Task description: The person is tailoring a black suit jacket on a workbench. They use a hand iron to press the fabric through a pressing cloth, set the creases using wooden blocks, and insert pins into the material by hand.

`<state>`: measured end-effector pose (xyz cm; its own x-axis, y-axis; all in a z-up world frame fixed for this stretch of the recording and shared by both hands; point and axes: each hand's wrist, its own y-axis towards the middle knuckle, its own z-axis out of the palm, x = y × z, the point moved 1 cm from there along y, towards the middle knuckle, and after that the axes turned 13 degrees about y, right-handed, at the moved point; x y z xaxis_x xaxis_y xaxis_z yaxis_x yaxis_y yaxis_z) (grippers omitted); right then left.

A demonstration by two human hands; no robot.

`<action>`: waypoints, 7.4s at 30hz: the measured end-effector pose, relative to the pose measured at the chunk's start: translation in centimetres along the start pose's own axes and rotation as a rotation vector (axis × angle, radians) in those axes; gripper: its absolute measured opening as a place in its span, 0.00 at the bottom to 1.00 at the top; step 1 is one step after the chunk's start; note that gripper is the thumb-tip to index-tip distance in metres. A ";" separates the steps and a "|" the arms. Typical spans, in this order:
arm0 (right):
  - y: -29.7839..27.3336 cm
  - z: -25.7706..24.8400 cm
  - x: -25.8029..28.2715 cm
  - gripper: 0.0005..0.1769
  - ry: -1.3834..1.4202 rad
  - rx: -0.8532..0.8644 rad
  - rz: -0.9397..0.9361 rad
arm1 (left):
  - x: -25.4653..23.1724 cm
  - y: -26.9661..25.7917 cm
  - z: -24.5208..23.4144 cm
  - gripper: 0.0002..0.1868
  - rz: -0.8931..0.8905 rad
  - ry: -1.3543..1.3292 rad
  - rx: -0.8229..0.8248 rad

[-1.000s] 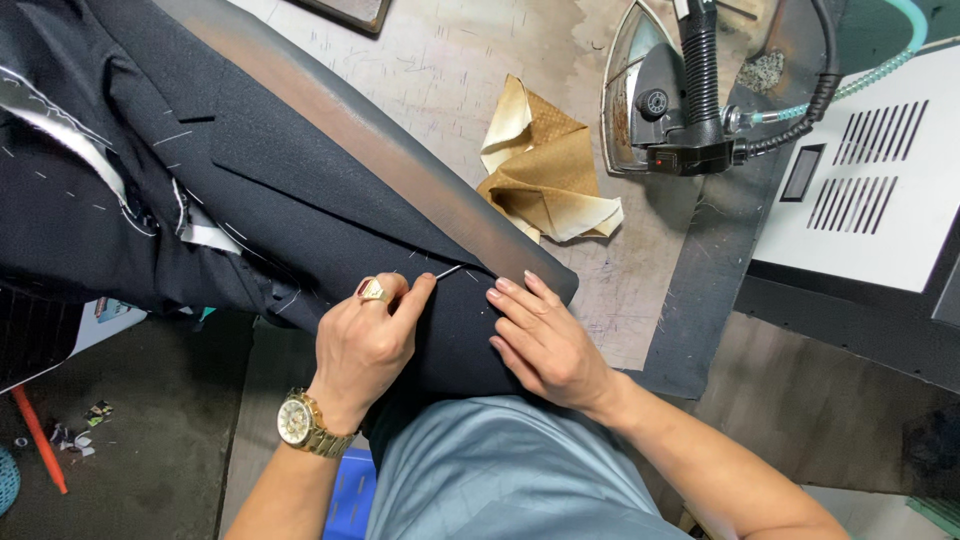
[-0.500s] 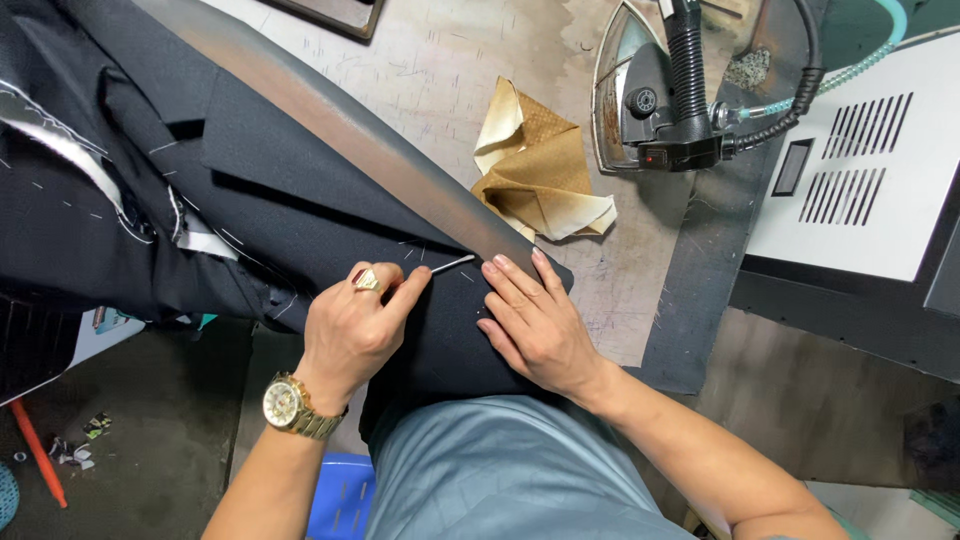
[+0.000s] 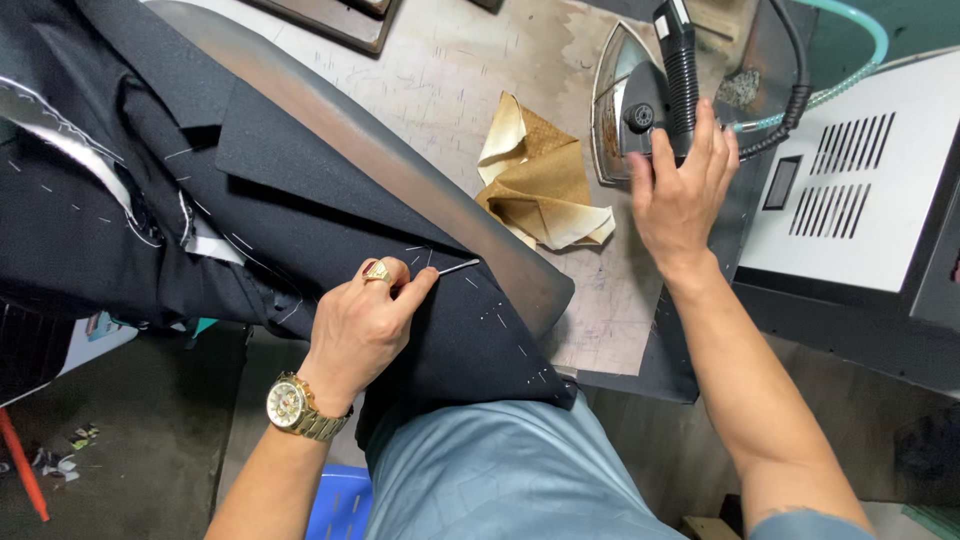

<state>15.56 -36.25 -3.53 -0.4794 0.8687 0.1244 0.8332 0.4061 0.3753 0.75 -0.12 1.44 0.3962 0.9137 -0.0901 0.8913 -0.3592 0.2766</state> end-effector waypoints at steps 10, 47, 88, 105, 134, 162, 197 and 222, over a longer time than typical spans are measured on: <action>0.7 1.8 3.6 0.21 0.311 0.110 -0.159 | 0.1 -0.1 0.6 0.14 -0.073 -0.032 -0.101; -7.9 -4.3 4.6 0.10 0.562 0.299 0.414 | 0.4 -1.1 1.9 0.14 -0.039 0.068 -0.146; -6.4 -4.5 18.4 0.17 0.665 0.151 -0.429 | 0.1 -0.5 0.7 0.13 -0.054 0.024 -0.166; -0.2 -1.5 1.2 0.25 0.177 -0.092 -0.078 | 0.2 -0.5 0.6 0.11 -0.053 -0.001 -0.175; 3.3 -14.9 12.8 0.23 0.423 0.827 -0.126 | 0.7 -0.3 0.4 0.11 -0.079 -0.064 -0.023; 4.8 -14.1 5.6 0.22 0.283 1.103 0.671 | 1.9 -1.3 0.6 0.14 -0.174 -0.039 0.027; 16.7 1.1 11.0 0.25 0.923 0.124 -0.526 | 2.4 -0.7 0.7 0.12 -0.143 -0.092 -0.127; -6.3 -6.5 9.0 0.22 0.465 0.448 -0.360 | 2.1 -5.6 -1.8 0.16 -0.257 -0.115 0.145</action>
<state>4.22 -32.85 1.18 -0.7286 0.4907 0.4779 0.5876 0.8063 0.0680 -3.77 4.17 1.38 0.1689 0.9535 -0.2497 0.9843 -0.1501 0.0923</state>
